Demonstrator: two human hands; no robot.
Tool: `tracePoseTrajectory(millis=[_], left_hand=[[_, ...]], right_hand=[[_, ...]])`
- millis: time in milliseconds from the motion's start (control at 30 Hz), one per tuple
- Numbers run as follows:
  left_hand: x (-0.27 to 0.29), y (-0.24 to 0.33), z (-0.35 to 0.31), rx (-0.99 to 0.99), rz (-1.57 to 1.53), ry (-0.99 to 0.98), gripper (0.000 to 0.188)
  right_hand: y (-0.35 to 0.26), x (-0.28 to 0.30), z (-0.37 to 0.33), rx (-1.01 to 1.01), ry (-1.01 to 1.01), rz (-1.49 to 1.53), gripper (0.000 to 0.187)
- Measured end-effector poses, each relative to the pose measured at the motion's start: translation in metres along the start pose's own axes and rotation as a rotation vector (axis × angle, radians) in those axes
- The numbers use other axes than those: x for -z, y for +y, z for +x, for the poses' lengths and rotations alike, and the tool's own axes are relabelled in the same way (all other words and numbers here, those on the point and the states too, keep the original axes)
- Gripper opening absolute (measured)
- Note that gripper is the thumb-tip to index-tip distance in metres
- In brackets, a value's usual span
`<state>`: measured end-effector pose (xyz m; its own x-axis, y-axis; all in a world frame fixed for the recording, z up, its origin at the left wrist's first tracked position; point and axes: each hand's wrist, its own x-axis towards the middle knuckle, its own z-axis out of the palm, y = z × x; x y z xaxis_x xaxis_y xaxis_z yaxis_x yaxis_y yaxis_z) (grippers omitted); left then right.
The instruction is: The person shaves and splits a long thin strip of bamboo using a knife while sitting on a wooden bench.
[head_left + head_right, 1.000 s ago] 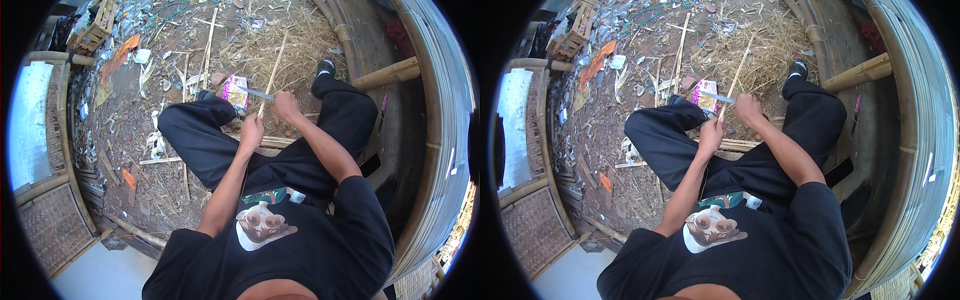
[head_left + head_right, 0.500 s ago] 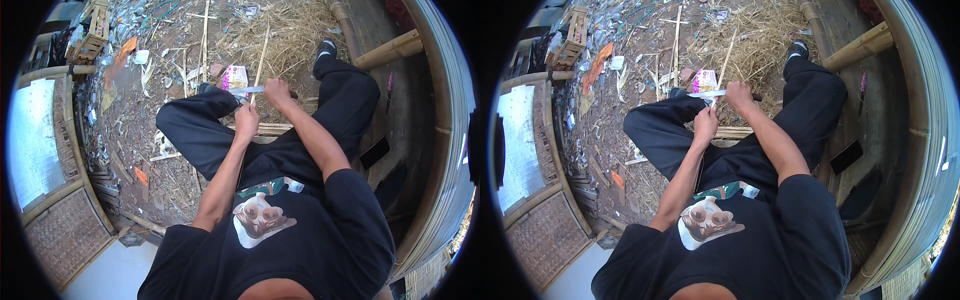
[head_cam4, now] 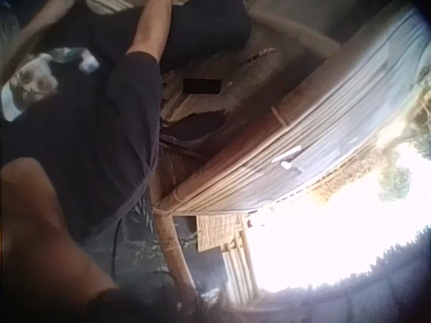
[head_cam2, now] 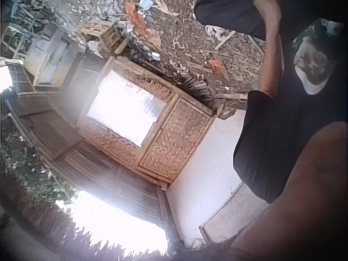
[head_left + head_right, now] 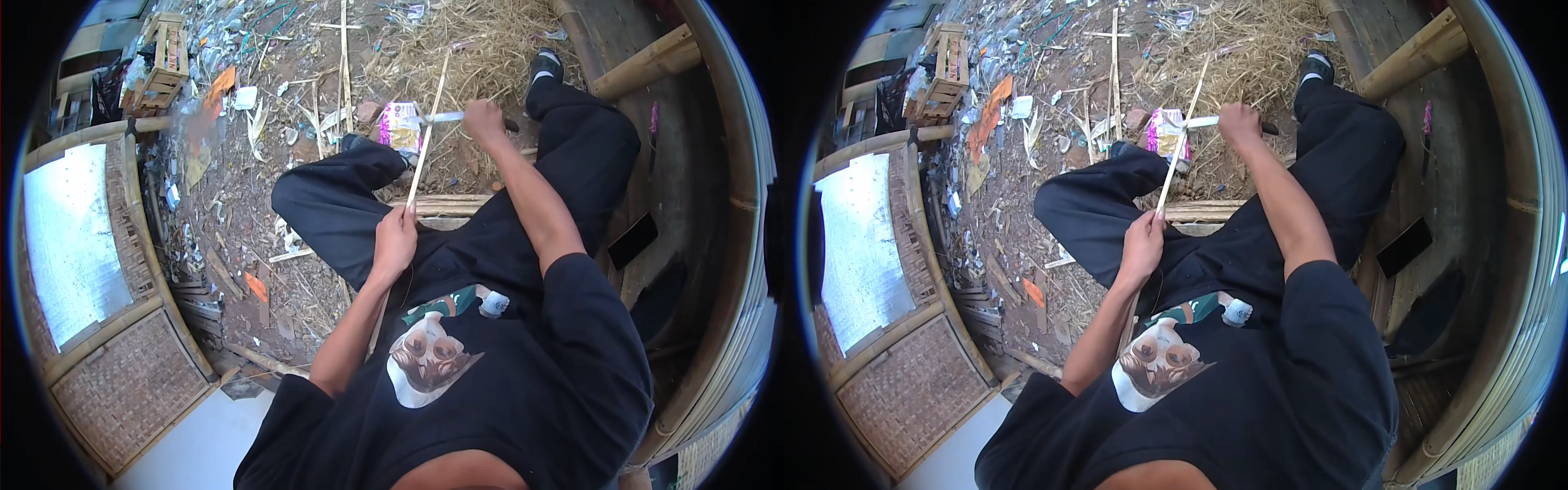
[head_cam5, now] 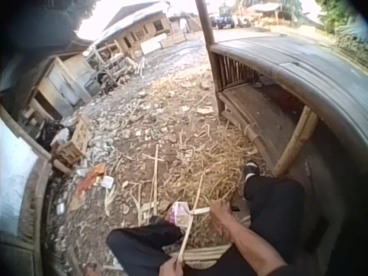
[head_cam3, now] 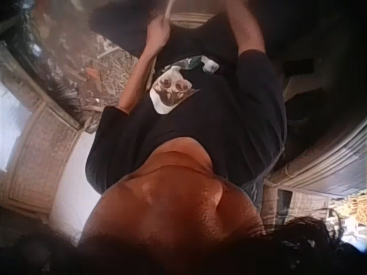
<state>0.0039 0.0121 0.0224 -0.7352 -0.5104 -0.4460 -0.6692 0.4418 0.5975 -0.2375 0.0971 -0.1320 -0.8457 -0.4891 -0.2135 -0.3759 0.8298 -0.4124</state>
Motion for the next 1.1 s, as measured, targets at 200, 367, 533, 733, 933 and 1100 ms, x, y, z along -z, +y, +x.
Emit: tracePoseTrajectory(millis=[200, 367, 533, 733, 933, 1100], left_hand=[[0.003, -0.038, 0.014, 0.069, -0.166, -0.077, 0.031], [0.013, -0.015, 0.025, 0.307, -0.633, -0.236, 0.028], [0.005, -0.026, 0.030, 0.181, -0.540, -0.216, 0.028], [0.011, -0.016, 0.031, 0.269, -0.636, -0.222, 0.030], [0.012, -0.006, 0.031, 0.244, -0.645, -0.231, 0.029], [0.015, -0.007, 0.041, 0.243, -0.666, -0.258, 0.030]], right_hand=[[-0.027, 0.016, -0.018, -0.009, -0.210, 0.210, 0.021], [-0.025, 0.027, -0.019, 0.060, -0.139, 0.437, 0.028], [-0.022, 0.051, -0.018, -0.112, -0.268, 0.275, 0.049], [-0.012, 0.056, -0.016, 0.134, -0.267, 0.225, 0.049], [-0.015, 0.054, -0.019, -0.233, -0.478, 0.537, 0.056], [-0.021, 0.040, -0.021, 0.032, -0.226, 0.423, 0.061]])
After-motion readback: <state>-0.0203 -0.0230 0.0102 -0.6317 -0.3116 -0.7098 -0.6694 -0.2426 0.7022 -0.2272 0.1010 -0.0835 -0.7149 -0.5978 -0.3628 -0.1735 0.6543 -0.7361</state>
